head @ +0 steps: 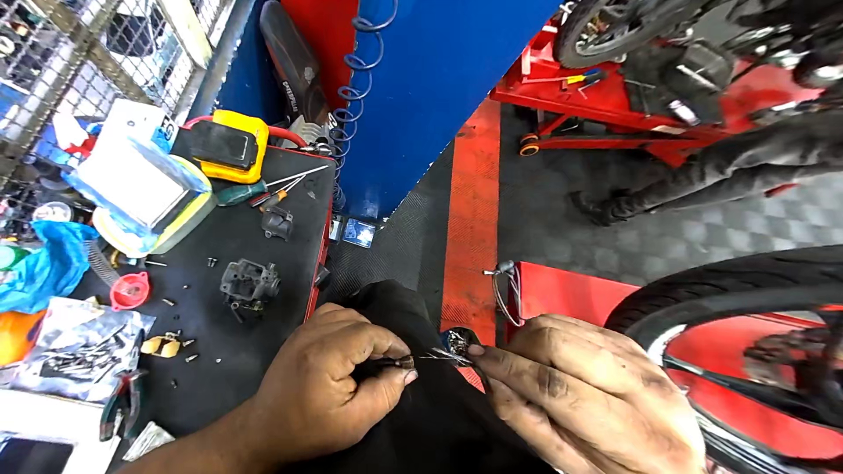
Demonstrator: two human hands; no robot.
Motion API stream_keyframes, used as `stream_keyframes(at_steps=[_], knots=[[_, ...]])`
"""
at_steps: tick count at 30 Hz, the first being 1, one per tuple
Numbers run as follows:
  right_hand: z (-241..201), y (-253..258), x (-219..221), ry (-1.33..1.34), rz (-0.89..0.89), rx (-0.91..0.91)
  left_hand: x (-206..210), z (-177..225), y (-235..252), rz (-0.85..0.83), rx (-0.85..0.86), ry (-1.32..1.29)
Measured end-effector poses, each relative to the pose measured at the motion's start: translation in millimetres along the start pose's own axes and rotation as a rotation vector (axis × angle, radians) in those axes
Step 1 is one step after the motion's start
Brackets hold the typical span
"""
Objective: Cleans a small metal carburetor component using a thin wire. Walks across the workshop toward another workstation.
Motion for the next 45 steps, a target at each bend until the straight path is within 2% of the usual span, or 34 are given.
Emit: stream_keyframes(at_steps=[17, 26, 39, 45], knots=[[-4, -7, 13, 0.011, -0.043, -0.041, 5, -4, 1, -0.033, -0.031, -0.061], [-4, -7, 18, 0.044, -0.109, -0.044, 7, 2, 2, -0.063, 0.021, 0.066], [7, -3, 23, 0.116, -0.181, 0.052, 14, 8, 4, -0.145, 0.09, 0.176], [4, -4, 28, 0.169, -0.261, 0.058, 9, 8, 5, -0.088, 0.086, 0.186]])
Point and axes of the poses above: each hand's wrist, its own y-axis towards the middle knuckle, its own x-axis out of the palm, z = x × y, the point moved 10 cm from there along y, towards the middle knuckle
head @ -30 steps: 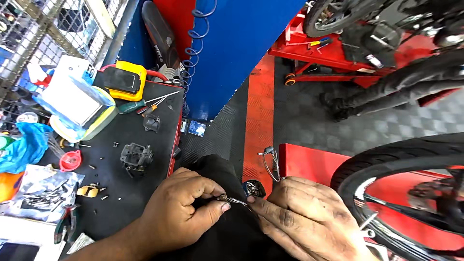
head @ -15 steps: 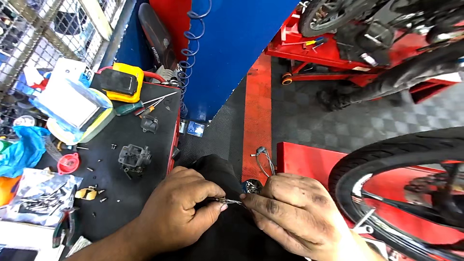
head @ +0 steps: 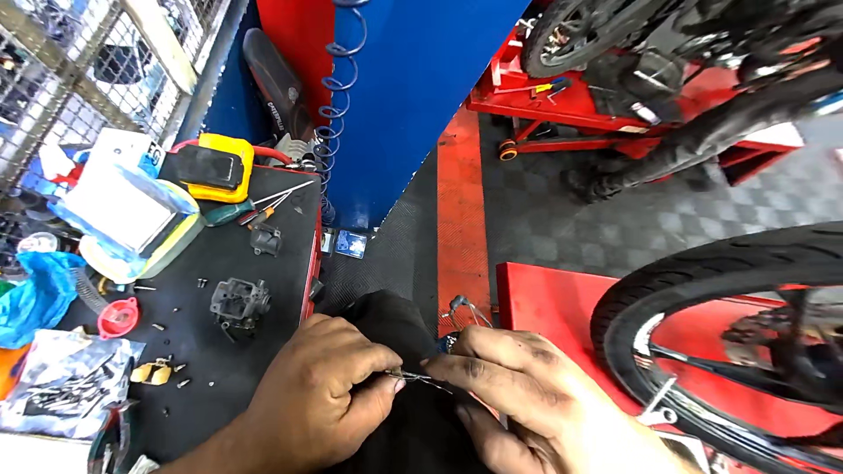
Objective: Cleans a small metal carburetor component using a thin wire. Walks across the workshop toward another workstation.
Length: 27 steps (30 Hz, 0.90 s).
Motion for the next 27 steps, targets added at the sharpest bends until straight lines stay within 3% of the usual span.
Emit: stream_keyframes(at_steps=[6, 11, 18, 27], knots=[[8, 0, -7, 0.045, 0.127, 0.045, 0, 3, 2, 0.0, 0.015, 0.014], [14, 0, -16, -0.012, 0.103, 0.026, -6, -8, -3, 0.054, -0.084, 0.086], [4, 9, -6, -0.12, -0.007, -0.066, 7, -2, 0, -0.06, -0.034, 0.131], [12, 9, -4, -0.074, 0.064, -0.023, 9, -5, 0, -0.088, -0.041, 0.056]])
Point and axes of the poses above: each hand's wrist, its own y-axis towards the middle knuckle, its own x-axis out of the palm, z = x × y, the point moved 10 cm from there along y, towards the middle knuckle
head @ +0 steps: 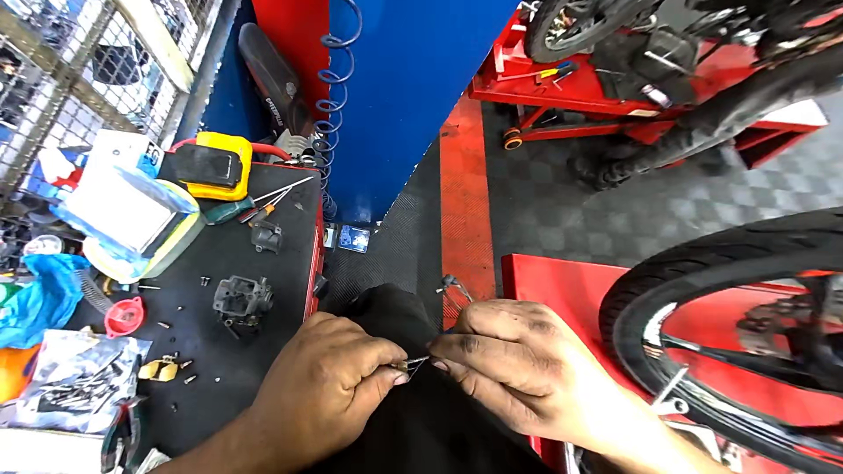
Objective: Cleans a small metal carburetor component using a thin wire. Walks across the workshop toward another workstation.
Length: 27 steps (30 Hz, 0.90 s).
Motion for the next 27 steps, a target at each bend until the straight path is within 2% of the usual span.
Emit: stream_keyframes(at_steps=[5, 11, 14, 19, 27], knots=[[0, -3, 3, 0.08, 0.03, 0.019, 1, -2, 0, -0.018, 0.0, -0.038], [-17, -4, 8, -0.085, 0.01, -0.048, 4, 4, 0, -0.038, 0.04, 0.027], [-13, -2, 10, -0.036, 0.021, -0.029, 6, 6, 1, -0.055, 0.062, 0.012], [-15, -4, 14, 0.067, 0.028, -0.048, 7, 1, 0, -0.072, 0.018, -0.074], [-16, -4, 17, 0.057, 0.027, -0.044, 15, -11, 1, -0.14, -0.097, -0.237]])
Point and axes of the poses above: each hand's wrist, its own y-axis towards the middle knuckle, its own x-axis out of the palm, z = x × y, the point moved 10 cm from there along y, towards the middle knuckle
